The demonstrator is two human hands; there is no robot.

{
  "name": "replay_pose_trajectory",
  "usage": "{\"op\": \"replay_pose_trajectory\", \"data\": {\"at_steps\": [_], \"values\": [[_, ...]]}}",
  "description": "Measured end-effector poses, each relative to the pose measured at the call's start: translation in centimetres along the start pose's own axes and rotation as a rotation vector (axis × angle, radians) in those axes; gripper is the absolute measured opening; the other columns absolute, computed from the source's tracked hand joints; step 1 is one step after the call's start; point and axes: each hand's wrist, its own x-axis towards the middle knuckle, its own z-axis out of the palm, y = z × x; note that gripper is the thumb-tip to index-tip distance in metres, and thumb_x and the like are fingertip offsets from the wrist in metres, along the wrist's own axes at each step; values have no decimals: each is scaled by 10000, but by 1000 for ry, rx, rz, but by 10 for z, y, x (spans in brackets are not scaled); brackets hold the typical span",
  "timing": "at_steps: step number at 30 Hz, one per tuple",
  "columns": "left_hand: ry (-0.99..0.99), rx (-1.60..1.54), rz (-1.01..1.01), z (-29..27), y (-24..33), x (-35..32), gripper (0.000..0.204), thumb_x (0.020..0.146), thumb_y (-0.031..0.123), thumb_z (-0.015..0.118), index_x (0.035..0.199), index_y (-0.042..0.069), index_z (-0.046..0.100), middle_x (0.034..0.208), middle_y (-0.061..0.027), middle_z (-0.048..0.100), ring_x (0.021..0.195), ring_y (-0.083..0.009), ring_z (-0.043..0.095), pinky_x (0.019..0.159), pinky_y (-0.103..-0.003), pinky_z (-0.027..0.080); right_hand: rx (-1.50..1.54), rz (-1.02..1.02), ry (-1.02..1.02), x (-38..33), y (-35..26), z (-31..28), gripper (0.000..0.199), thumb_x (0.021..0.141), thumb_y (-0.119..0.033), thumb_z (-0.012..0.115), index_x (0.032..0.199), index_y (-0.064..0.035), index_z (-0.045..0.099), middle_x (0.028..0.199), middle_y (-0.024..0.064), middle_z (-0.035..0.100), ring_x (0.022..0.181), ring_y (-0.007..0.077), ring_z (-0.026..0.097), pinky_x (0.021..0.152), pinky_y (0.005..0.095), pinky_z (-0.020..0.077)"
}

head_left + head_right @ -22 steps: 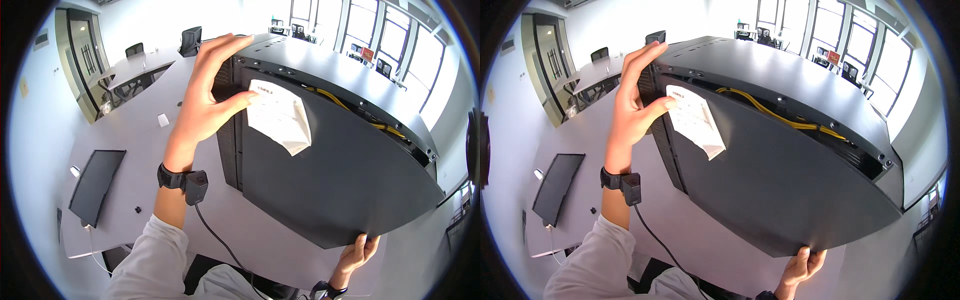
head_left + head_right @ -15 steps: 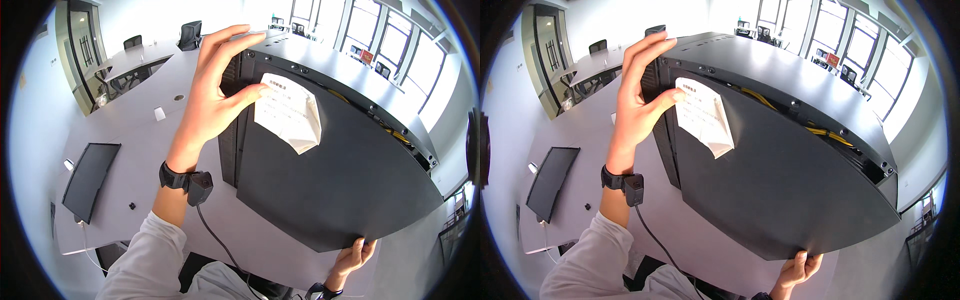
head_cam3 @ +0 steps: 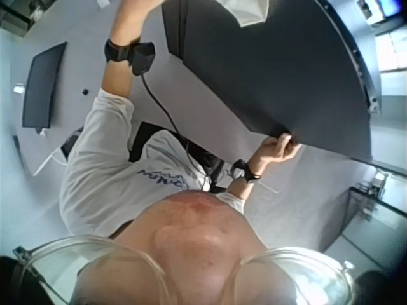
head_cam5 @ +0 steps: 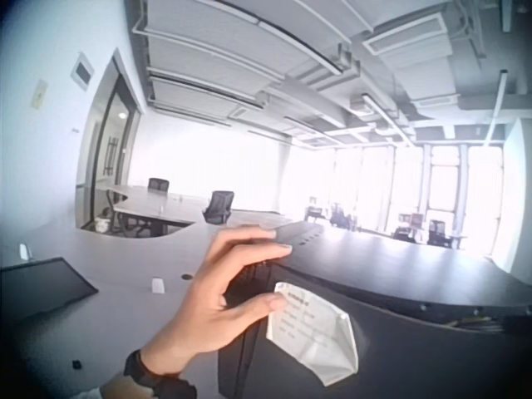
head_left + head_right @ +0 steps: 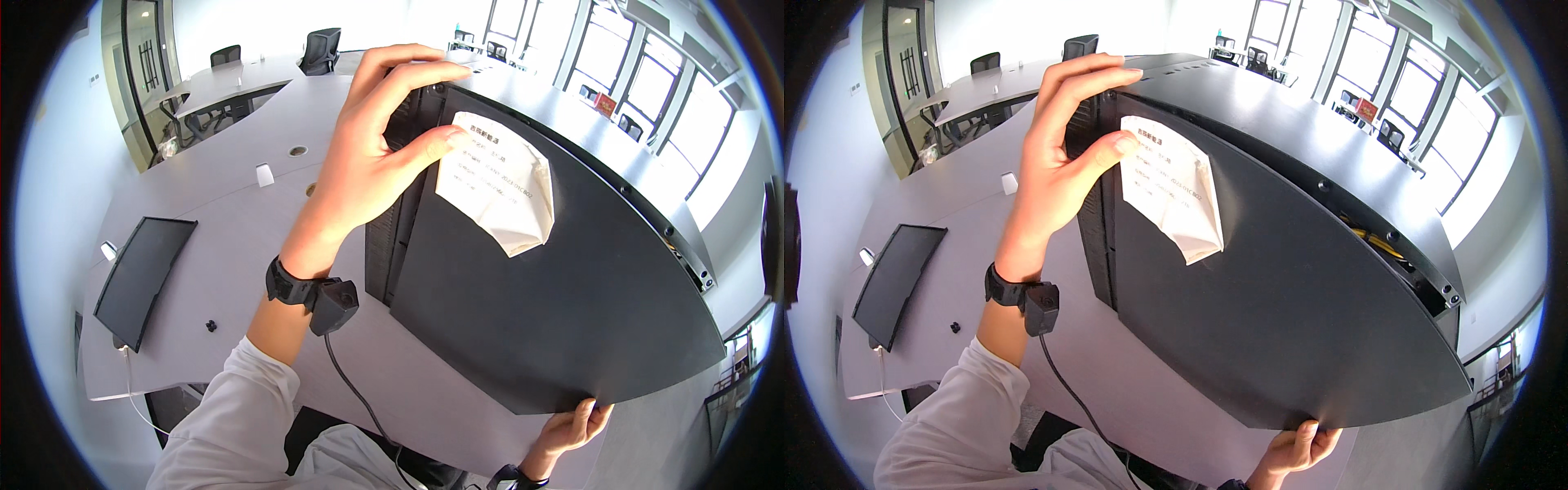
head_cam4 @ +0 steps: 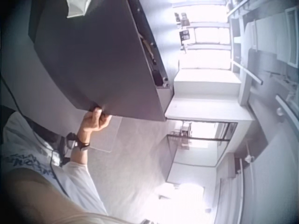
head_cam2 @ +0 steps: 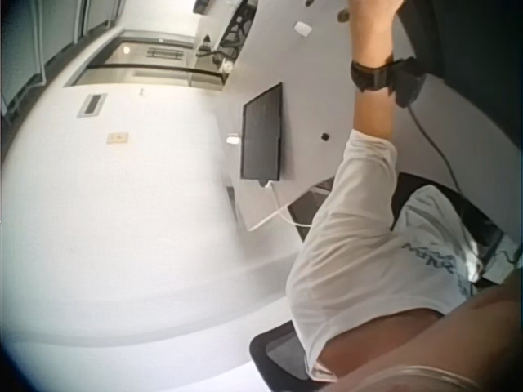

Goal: The person removes a side panel from a black computer case, uses a screwdriver to loosen screws on the motherboard, and then reattaches the side panel. The person handles the case and panel multiple times to align and secure them.

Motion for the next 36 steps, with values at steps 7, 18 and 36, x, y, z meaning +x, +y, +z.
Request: {"op": "replay_pose_trajectory", "data": {"at_steps": [7, 18, 36], "values": [[4, -12, 9, 0, 0, 4, 393, 831, 63, 763, 1221, 64, 712, 1233, -85, 599, 1222, -226, 566, 1061, -344, 427, -77, 32, 63, 0, -1, -1, 484, 941, -127, 716, 1362, 66, 574, 1307, 141, 641, 1154, 204, 587, 1022, 311, 426], [-47, -97, 7, -6, -6, 8, 416, 884, 35, 724, 1299, 45, 693, 1227, -91, 616, 1189, -201, 577, 1029, -326, 440, -135, 94, 63, 2, -4, 19, 523, 938, -164, 722, 1383, 62, 566, 1243, 102, 650, 1042, 151, 569, 916, 260, 410], [-46, -252, -44, -2, -14, 4, 567, 910, 16, 704, 1455, 21, 551, 1229, -85, 603, 1155, -159, 589, 1002, -286, 476, -138, 93, -27, 9, -10, 35, 477, 1012, -123, 625, 1443, 45, 510, 1237, 90, 649, 1069, 130, 575, 955, 266, 418]]}}
